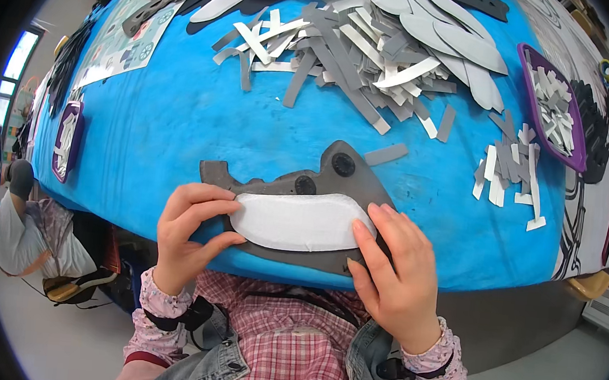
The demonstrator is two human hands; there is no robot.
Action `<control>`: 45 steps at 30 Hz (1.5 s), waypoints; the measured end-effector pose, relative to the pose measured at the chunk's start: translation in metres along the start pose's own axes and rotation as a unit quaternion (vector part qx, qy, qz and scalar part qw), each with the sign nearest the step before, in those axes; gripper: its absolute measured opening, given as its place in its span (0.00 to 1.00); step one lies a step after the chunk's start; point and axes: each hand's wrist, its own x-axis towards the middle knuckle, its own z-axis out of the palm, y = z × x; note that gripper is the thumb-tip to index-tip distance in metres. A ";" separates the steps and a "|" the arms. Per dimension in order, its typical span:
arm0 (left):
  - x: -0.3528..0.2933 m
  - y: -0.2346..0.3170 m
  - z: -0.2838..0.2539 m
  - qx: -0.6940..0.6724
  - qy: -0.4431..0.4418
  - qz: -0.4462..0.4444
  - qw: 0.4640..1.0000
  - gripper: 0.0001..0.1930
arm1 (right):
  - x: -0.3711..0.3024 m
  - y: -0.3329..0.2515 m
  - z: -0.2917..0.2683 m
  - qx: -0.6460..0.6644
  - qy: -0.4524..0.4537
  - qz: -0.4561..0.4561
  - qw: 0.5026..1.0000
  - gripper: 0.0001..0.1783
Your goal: The recorder is assembling shoe upper components by placing material pieces onto a larger base component and aligning them.
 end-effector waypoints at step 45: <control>-0.018 0.046 0.015 0.113 -0.161 0.039 0.980 0.47 | 0.003 0.004 -0.001 -0.035 0.034 -0.036 0.998 0.18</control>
